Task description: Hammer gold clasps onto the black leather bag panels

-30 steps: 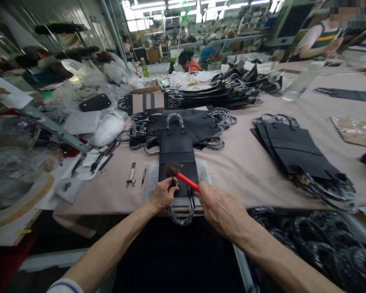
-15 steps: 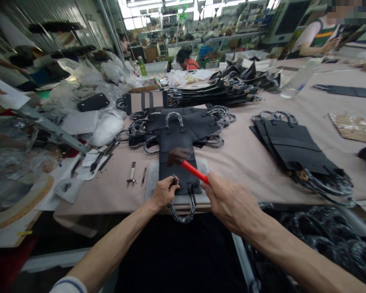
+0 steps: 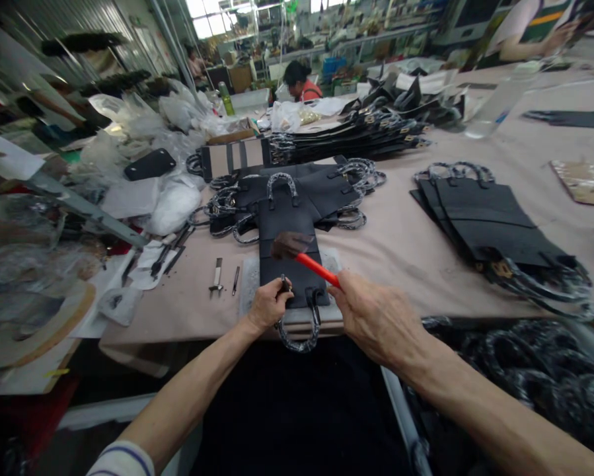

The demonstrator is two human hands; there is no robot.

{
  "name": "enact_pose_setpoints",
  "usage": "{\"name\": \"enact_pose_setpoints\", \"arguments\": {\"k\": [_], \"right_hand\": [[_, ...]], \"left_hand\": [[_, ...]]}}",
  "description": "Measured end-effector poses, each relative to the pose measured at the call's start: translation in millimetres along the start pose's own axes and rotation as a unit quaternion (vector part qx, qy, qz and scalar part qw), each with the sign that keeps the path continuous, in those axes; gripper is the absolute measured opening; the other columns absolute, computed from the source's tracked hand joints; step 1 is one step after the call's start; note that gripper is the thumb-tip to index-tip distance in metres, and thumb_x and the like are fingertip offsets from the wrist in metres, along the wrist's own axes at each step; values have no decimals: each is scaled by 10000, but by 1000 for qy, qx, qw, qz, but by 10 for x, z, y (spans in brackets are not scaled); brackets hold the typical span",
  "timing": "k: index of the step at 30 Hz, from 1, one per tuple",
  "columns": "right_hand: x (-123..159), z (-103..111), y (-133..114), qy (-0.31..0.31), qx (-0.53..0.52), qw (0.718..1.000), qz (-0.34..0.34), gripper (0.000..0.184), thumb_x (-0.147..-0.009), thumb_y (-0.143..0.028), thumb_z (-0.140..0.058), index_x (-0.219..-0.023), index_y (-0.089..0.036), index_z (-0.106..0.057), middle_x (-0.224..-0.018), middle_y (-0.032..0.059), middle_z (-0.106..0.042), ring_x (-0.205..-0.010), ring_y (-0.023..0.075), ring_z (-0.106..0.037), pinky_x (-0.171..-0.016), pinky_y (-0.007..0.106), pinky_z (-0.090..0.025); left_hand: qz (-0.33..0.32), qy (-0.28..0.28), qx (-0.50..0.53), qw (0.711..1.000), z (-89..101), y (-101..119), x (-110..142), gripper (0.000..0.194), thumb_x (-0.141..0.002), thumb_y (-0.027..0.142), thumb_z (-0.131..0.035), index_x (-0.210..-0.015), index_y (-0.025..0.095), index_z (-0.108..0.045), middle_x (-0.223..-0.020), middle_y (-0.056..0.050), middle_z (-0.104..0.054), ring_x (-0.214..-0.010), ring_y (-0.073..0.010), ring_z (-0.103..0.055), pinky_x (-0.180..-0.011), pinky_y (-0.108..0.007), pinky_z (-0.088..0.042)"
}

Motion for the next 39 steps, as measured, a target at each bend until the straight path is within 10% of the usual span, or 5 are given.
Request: {"name": "enact_pose_setpoints", "arguments": {"k": [6,16,26,32,39], "right_hand": [[10,-37,31,-96,-18,995,5,214,-984,-346,-408,-841,-234,-521,-561,6,-550,-438,156,-405,-513,328,-173],[416,-776,1166,-108,-126,926,-339,292,-956,-382,-422,-728,-224,-516,-588,16,-561,-516,171,-524,-527,285,-356],[126,-1208,504,46,-111,993,-11,337,-977,-268,-496,-1278,-152,-596,-1331,161,-598,-1226,292,-550,-1021,450,-444],[30,-1481,294,13,-114,993,-6,334,-1008,-285,-436,-1244,-198,-655,-1339,120,-596,-1218,291,-522,-1030,472,-396],[33,-1457,329,3,-130,991,-13,341,-1004,-356,-481,-1236,-189,-666,-1343,126,-582,-1219,300,-506,-1035,479,-392]], "left_hand": [[9,-2,-15,1000,-3,2,-1,179,-853,95,-668,-998,198,-661,-926,-39,-742,-876,-190,-713,-855,-312,-569],[21,-9,13,1000,78,80,-13,151,-868,146,-668,-1010,196,-658,-970,-44,-745,-912,-185,-712,-873,-302,-557],[14,-12,40,999,88,32,-13,115,-883,175,-654,-995,189,-675,-965,-46,-743,-917,-180,-710,-875,-304,-562],[-65,17,34,997,51,10,50,123,-882,152,-646,-990,191,-689,-940,-40,-750,-871,-164,-718,-825,-268,-573],[54,46,61,996,82,4,-3,101,-879,139,-650,-944,188,-709,-877,-21,-768,-795,-155,-730,-755,-252,-594]]}}
Point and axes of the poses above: each hand's wrist, its own x-axis away from the middle knuckle, its own z-axis out of the back of the hand, y = z × x, the point moved 2 cm from there along -x, towards the middle knuckle
